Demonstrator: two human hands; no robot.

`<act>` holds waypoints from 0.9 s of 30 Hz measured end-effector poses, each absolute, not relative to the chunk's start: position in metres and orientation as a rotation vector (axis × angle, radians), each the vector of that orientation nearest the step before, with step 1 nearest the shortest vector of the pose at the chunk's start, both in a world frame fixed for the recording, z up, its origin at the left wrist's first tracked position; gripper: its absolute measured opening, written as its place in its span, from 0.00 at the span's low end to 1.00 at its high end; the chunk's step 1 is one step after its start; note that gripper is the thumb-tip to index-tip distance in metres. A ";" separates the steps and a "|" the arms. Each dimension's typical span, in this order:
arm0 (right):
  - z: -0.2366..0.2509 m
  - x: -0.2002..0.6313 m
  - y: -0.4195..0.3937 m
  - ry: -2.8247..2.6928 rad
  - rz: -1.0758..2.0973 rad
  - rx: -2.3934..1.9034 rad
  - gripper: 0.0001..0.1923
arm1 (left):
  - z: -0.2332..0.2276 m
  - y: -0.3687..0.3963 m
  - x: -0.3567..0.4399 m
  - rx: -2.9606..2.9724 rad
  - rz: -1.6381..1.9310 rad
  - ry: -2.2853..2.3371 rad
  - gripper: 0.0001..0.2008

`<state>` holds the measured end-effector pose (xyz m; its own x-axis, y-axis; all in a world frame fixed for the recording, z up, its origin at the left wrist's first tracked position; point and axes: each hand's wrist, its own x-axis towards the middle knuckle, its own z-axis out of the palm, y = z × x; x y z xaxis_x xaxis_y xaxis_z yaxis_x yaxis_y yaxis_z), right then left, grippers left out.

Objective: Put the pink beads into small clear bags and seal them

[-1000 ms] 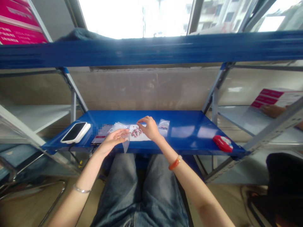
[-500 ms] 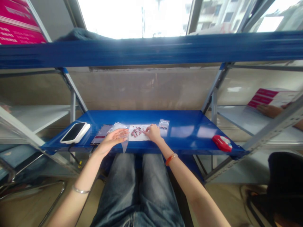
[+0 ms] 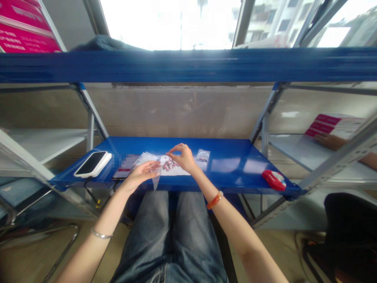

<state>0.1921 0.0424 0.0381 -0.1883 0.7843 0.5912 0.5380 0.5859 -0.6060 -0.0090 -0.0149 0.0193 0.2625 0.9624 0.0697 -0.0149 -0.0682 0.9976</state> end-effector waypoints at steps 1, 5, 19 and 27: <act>0.045 0.188 0.036 -1.872 0.339 -1.015 0.07 | 0.019 -0.015 -0.009 1.366 1.067 0.966 0.27; 0.057 0.175 0.017 -2.013 0.379 -0.856 0.03 | 0.018 -0.014 -0.009 1.365 1.084 0.952 0.26; 0.002 0.210 0.075 -2.068 0.184 -1.637 0.09 | 0.016 -0.013 -0.011 1.387 1.045 0.986 0.27; -0.031 0.215 0.085 -1.999 0.111 -1.896 0.10 | 0.019 -0.015 -0.011 1.399 1.050 0.983 0.28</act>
